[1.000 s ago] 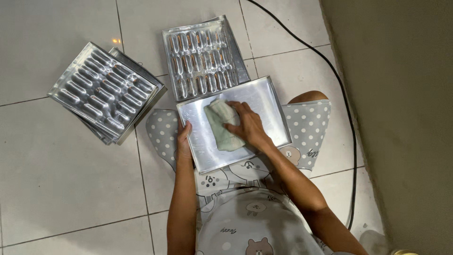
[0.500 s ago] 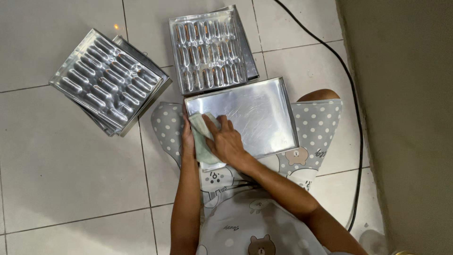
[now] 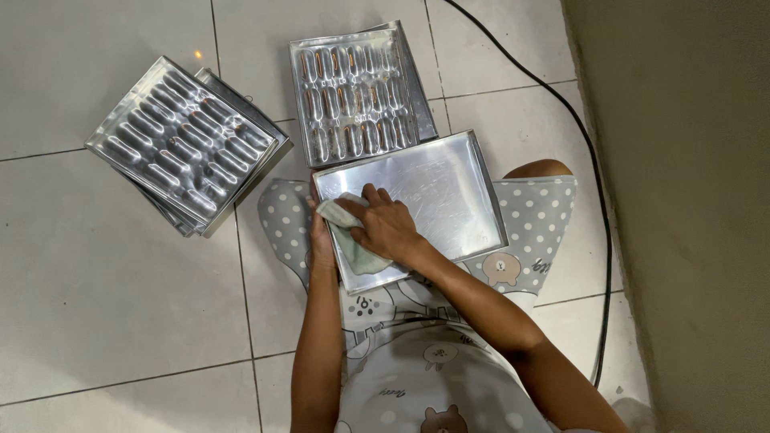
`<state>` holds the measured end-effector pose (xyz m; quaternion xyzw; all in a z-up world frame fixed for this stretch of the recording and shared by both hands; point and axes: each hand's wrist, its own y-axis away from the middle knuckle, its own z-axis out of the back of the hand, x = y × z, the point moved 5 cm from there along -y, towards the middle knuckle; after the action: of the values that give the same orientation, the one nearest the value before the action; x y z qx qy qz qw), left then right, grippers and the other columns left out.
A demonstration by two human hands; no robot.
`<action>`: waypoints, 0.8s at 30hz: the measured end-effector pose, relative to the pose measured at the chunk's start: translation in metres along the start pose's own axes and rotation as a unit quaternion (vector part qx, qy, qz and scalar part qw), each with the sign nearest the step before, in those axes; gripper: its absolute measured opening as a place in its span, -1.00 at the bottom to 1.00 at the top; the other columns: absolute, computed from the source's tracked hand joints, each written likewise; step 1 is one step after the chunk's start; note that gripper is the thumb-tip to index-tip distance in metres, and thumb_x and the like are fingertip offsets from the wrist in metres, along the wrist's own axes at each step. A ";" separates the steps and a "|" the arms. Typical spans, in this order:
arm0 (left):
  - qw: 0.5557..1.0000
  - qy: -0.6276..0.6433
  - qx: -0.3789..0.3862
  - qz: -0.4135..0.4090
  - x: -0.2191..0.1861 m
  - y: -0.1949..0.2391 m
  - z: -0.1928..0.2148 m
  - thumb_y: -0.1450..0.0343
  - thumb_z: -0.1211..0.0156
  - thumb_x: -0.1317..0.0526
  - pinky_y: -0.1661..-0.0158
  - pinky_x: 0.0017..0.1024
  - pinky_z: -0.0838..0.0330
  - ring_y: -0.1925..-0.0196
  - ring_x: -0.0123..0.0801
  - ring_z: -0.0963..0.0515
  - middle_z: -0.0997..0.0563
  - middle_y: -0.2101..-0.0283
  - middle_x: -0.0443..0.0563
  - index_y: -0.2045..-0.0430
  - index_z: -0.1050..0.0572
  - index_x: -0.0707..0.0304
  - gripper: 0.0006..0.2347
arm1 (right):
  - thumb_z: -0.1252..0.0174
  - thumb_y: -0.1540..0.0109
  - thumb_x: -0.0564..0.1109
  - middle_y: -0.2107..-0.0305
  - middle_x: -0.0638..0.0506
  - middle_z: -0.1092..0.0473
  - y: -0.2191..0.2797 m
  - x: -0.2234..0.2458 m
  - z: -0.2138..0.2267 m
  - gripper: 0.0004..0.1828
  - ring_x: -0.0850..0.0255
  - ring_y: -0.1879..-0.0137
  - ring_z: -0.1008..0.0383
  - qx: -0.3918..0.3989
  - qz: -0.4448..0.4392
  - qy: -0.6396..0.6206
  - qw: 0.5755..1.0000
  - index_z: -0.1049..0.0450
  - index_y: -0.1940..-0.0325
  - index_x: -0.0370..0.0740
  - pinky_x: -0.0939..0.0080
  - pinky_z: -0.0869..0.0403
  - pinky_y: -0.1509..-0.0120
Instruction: The person sits on the floor and wipes the surface of a rectangular metal mold with a cloth. Several other similar molds are stacked nearby on the tiled floor.
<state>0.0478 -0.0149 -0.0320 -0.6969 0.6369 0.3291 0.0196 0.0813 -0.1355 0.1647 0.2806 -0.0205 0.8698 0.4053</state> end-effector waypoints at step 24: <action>0.956 -0.197 0.125 -0.177 -0.031 0.004 -0.033 -0.53 -0.09 0.16 -0.52 -0.14 0.11 -0.59 -0.25 -0.04 -0.01 -0.60 -0.02 -0.56 0.15 -0.06 -0.31 | -0.21 -0.22 0.17 -0.19 -0.06 -0.22 0.032 -0.131 0.013 -0.32 -0.10 -0.25 -0.25 -0.291 -0.167 0.126 0.934 -0.29 -0.46 0.41 -0.22 -0.43 -0.14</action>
<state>0.0590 -0.0029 0.0103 -0.7117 0.5228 0.3689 0.2900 0.1320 -0.2512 0.1157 0.0381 -0.1742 0.7739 0.6076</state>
